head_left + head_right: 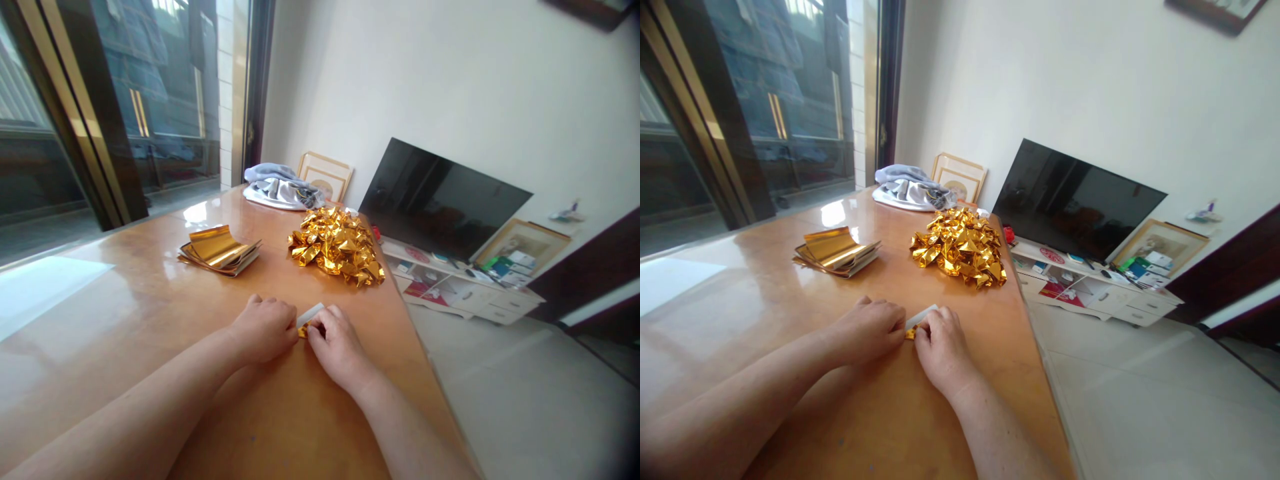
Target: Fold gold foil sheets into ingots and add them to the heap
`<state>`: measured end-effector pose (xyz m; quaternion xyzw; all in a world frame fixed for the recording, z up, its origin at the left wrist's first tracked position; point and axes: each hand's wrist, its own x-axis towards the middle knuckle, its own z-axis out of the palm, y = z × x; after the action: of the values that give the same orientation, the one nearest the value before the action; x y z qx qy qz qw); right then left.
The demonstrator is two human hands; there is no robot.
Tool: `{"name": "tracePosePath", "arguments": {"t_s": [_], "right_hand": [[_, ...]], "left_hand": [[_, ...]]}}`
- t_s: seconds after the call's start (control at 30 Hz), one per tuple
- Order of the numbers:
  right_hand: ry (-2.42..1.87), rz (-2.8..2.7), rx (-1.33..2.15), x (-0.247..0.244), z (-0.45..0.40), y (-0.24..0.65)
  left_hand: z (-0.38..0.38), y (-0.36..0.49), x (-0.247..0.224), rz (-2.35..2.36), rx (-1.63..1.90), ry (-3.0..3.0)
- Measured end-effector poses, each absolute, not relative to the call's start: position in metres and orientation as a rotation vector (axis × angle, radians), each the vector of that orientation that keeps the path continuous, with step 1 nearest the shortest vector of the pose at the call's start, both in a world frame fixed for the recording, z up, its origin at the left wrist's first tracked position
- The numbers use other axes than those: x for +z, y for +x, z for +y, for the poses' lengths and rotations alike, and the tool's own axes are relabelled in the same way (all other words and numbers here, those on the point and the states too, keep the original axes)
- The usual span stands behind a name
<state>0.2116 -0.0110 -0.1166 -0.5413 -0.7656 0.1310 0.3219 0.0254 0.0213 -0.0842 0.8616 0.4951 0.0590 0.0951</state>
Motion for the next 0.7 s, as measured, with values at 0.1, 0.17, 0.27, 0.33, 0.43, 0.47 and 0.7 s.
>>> {"name": "tracePosePath", "arguments": {"t_s": [0.1,0.17,0.27,0.33,0.43,0.47,0.7], "right_hand": [[-1.437,-1.994,0.339,-0.1169,-0.0110,0.2114],[-1.437,-1.982,0.334,-0.1175,-0.0108,0.2115],[-1.422,-1.993,0.340,-0.1184,-0.0104,0.2126],[-1.413,-2.018,0.351,-0.1189,-0.0103,0.2137],[-1.398,-2.040,0.361,-0.1193,-0.0107,0.2151],[-1.394,-2.040,0.362,-0.1192,-0.0110,0.2153],[-1.428,-2.075,0.352,-0.1153,-0.0138,0.2143]], "left_hand": [[0.0207,0.0253,-0.0833,1.461,0.180,2.552],[0.0206,0.0249,-0.0826,1.449,0.187,2.549],[0.0210,0.0243,-0.0821,1.443,0.202,2.538],[0.0216,0.0239,-0.0819,1.438,0.219,2.526],[0.0223,0.0237,-0.0812,1.405,0.258,2.512],[0.0225,0.0237,-0.0809,1.388,0.269,2.508],[0.0240,0.0239,-0.0806,1.309,0.297,2.481]]}}
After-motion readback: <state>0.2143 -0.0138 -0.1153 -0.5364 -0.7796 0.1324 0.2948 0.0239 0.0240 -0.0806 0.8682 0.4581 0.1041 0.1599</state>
